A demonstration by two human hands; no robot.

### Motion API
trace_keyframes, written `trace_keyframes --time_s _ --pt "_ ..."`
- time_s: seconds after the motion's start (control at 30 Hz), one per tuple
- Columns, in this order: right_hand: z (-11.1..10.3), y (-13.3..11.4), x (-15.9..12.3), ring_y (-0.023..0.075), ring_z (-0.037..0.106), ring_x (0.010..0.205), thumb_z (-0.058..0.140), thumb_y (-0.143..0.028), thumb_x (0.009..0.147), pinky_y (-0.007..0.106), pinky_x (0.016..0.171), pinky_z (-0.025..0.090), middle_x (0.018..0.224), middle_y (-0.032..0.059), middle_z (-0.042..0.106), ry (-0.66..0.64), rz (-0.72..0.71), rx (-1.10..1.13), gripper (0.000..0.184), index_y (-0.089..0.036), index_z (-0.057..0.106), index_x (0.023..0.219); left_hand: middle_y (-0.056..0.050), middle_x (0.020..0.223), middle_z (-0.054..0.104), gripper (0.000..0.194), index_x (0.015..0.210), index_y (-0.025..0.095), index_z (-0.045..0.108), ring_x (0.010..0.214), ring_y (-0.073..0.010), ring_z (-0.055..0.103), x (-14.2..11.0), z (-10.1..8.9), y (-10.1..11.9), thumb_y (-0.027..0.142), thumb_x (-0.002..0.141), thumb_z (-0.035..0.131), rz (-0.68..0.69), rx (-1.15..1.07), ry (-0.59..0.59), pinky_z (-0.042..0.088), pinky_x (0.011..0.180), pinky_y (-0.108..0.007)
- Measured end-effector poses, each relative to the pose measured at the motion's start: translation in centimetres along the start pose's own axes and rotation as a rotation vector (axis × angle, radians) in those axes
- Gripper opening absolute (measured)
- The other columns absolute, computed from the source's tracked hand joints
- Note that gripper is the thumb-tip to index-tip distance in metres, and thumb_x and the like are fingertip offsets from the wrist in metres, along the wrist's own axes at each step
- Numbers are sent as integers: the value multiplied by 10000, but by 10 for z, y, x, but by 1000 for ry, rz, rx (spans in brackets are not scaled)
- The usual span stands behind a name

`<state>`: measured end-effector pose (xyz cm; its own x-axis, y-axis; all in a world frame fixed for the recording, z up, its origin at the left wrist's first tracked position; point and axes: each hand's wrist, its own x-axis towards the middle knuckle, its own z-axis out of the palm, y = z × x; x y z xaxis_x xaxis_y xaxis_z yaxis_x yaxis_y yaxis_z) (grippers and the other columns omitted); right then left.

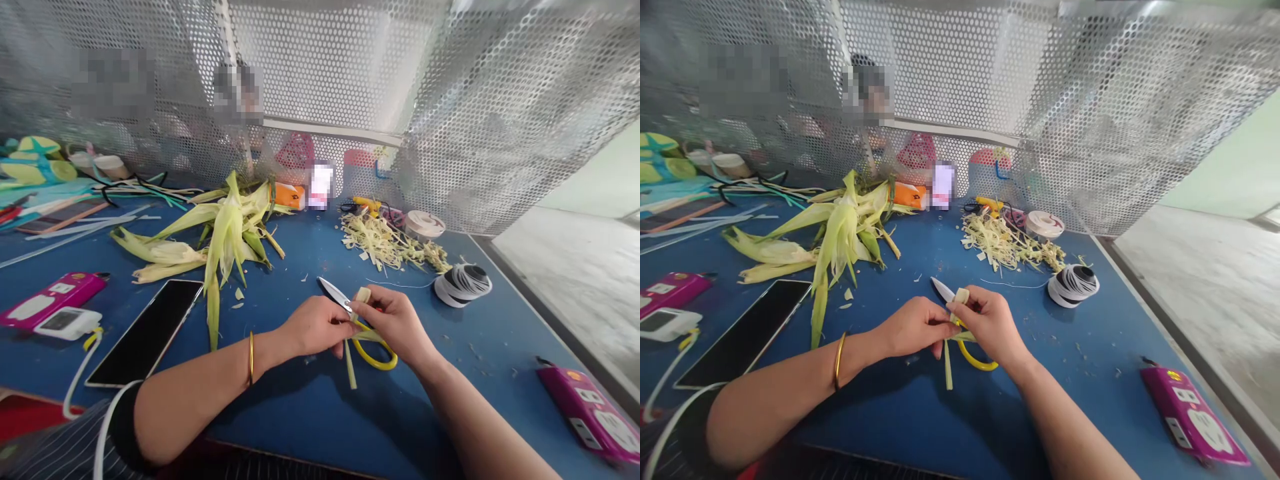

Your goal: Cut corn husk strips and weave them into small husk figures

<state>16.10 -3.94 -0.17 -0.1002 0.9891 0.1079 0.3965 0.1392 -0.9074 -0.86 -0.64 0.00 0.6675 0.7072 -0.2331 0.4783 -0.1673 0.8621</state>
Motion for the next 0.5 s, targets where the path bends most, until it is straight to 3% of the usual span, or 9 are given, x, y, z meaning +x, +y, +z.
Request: trace_keyframes --time_s 0.13,0.23,0.33,0.5 --pt "3 -6 -8 124 547 593 578 -257 870 242 588 409 658 -12 622 279 -225 -292 143 -199 600 741 -23 527 663 386 563 161 632 496 -111 590 3 -3 -2 400 848 525 -79 -138 122 388 512 -199" --pt "5 -10 -14 144 603 669 560 -190 901 283 691 422 730 6 666 407 -468 -604 105 -202 620 816 -44 568 685 349 636 150 656 522 -139 630 5 -3 0 413 834 540 -167 -346 158 397 495 -214" --pt "11 -14 -20 157 627 720 572 -151 904 324 766 407 791 17 701 435 -624 -789 87 -205 631 870 -51 615 700 278 669 143 647 544 -147 644 5 -3 2 364 808 550 -219 -519 166 395 486 -217" --pt "25 -15 -26 150 606 661 534 -113 910 374 850 377 742 10 702 406 -685 -956 124 -191 616 861 -5 578 628 270 642 149 619 527 -122 586 5 0 3 385 769 584 -169 -716 191 445 536 -234"
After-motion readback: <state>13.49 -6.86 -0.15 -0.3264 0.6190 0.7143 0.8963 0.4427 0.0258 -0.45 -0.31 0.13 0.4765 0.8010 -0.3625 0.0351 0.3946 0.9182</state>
